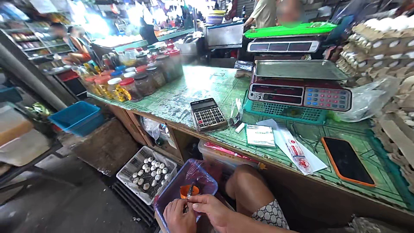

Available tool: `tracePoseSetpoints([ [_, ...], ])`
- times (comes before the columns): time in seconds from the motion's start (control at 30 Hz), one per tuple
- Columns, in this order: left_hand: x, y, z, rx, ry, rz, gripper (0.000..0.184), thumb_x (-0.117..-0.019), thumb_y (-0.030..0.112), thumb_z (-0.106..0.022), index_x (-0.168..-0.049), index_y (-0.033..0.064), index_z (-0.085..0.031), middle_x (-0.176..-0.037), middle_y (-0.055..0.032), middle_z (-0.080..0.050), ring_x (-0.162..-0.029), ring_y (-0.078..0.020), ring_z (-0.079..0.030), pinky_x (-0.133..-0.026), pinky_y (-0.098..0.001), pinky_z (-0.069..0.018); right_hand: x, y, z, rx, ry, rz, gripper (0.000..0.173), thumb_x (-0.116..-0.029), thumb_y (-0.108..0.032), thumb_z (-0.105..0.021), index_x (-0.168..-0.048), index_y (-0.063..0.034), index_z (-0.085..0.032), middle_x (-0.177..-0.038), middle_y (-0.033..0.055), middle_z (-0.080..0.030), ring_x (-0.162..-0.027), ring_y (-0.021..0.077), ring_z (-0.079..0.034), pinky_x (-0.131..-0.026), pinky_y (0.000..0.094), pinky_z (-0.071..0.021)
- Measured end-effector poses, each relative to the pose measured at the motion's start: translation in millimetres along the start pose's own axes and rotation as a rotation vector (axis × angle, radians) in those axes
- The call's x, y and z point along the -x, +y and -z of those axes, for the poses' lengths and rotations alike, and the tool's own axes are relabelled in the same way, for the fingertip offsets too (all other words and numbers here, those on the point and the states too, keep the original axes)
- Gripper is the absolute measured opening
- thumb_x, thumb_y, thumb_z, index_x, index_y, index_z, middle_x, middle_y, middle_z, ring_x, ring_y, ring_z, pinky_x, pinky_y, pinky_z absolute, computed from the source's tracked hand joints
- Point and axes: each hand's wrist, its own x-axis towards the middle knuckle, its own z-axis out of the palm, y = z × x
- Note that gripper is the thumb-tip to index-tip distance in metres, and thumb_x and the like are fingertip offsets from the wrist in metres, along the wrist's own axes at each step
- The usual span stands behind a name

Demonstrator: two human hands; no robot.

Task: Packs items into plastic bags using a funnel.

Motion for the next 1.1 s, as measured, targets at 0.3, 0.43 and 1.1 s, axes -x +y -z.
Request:
tracePoseSetpoints([
  [0.3, -2, 6, 20, 0.072, -0.151, 0.188, 0.01, -0.0758, 0.017, -0.068, -0.075, 0.0076, -0.071, -0.078, -0.0053, -0.068, -0.082, -0.0249, -0.067, -0.083, -0.0515, -0.0514, -2, -12, -3, 0.376, 0.144, 0.103, 0.015, -0.0907, -0.014, -0.076, -0.102, -0.0033, -0.078, -0.101, 0.0063, -0.075, -0.097, 0.0109, -0.07, -0.091, 0.0314, -0.0573],
  [0.43, 3, 5, 34, 0.254, -0.261, 0.182, 0.026, -0.0808, 0.004, -0.071, -0.107, 0.0003, -0.072, -0.116, -0.0154, -0.069, -0.113, -0.03, -0.065, -0.099, -0.0504, -0.0523, -9, -13, 8, 0.387, -0.009, 0.003, 0.014, -0.0917, -0.011, -0.072, -0.098, -0.0011, -0.066, -0.086, 0.0056, -0.065, -0.078, 0.013, -0.063, -0.076, 0.0327, -0.0541],
  [1.1, 20, -12, 29, 0.548, -0.746, 0.343, 0.012, -0.0921, 0.008, -0.067, -0.099, -0.0018, -0.069, -0.086, -0.0088, -0.072, -0.078, -0.0163, -0.07, -0.076, -0.0398, -0.06, -4, -39, 17, 0.704, -0.173, -0.117, 0.022, -0.0995, -0.01, -0.062, -0.115, 0.0042, -0.063, -0.094, 0.0163, -0.066, -0.087, 0.0251, -0.065, -0.086, 0.047, -0.0535],
])
